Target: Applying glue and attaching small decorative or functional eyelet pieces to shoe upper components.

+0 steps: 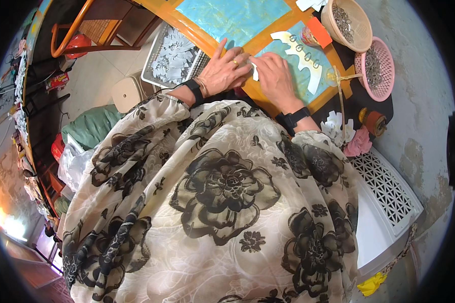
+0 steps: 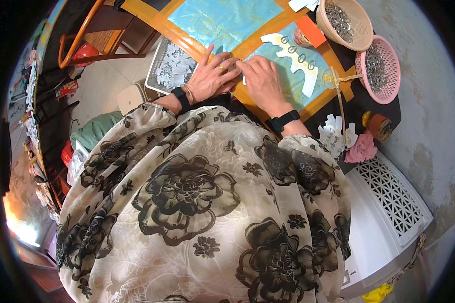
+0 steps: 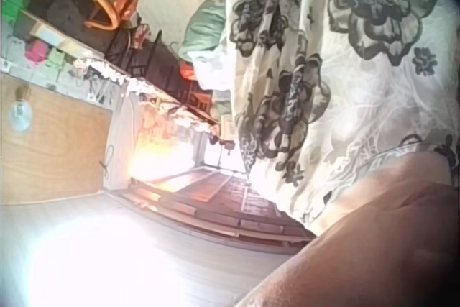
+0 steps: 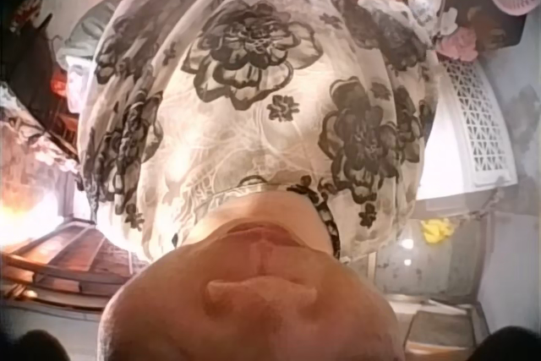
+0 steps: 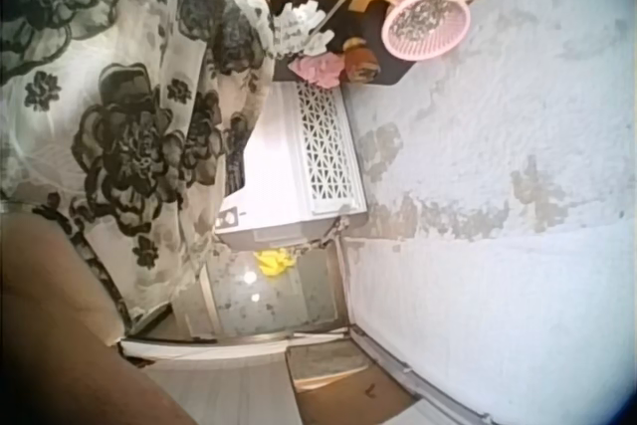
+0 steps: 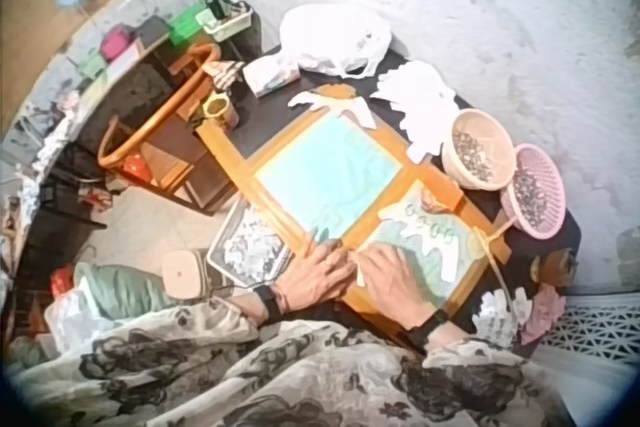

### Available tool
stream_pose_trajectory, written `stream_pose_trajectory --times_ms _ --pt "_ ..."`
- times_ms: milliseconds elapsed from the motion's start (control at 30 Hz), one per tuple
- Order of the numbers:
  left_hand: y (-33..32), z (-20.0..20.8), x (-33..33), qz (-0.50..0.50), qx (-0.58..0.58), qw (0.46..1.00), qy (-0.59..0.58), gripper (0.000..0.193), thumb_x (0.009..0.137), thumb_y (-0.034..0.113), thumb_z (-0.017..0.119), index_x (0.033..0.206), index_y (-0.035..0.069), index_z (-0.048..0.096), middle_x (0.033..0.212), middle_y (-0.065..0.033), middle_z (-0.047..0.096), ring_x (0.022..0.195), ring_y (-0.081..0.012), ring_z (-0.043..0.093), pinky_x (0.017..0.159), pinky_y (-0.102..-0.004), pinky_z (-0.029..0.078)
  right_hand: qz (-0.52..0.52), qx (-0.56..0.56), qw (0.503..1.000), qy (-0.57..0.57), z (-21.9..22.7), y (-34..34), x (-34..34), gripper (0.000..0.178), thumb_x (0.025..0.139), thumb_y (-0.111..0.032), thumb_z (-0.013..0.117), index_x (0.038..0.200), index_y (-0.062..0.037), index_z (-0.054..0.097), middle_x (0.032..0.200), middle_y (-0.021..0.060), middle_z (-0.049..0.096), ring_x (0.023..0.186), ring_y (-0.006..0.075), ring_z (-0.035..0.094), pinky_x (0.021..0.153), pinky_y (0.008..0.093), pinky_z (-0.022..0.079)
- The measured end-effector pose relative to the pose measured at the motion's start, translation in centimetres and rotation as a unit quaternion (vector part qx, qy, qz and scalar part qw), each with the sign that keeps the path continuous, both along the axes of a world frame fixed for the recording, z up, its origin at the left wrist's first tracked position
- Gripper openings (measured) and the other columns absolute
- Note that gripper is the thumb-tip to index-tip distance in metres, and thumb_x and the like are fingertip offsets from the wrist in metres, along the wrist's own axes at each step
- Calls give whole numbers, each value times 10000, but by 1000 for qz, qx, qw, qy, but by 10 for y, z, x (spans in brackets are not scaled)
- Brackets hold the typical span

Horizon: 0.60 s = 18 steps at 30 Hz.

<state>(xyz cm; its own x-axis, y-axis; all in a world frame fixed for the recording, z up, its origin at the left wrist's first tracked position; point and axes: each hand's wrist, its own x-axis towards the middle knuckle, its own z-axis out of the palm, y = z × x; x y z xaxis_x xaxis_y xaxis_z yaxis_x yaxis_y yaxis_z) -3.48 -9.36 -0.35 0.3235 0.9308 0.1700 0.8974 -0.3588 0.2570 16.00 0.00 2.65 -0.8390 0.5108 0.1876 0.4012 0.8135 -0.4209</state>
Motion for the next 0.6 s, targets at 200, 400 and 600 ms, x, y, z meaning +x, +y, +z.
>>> stream_pose_trajectory --times_ms 200,400,600 --pt "7 -4 -8 -12 2 1000 -6 484 821 300 756 1269 211 594 1379 -30 518 1336 -261 468 1221 -573 193 -31 -31 999 31 -20 -2 -1 343 877 -60 641 1220 -67 631 1049 77 685 1123 266 568 947 431 420" --pt "16 -14 -18 10 4 991 -130 434 870 179 696 1293 193 600 1180 -51 645 1151 -267 575 1032 -450 422 -97 -51 994 2 -16 -8 -12 263 905 -91 629 1168 -72 635 1036 59 686 1057 258 585 924 427 415" --pt "59 -3 -22 -7 -76 986 -148 226 827 154 684 1048 131 723 989 -67 660 973 -299 626 825 -436 495 -117 -59 991 12 -19 -6 -10 166 892 -104 638 1054 -78 611 974 38 694 1029 245 585 911 426 408"
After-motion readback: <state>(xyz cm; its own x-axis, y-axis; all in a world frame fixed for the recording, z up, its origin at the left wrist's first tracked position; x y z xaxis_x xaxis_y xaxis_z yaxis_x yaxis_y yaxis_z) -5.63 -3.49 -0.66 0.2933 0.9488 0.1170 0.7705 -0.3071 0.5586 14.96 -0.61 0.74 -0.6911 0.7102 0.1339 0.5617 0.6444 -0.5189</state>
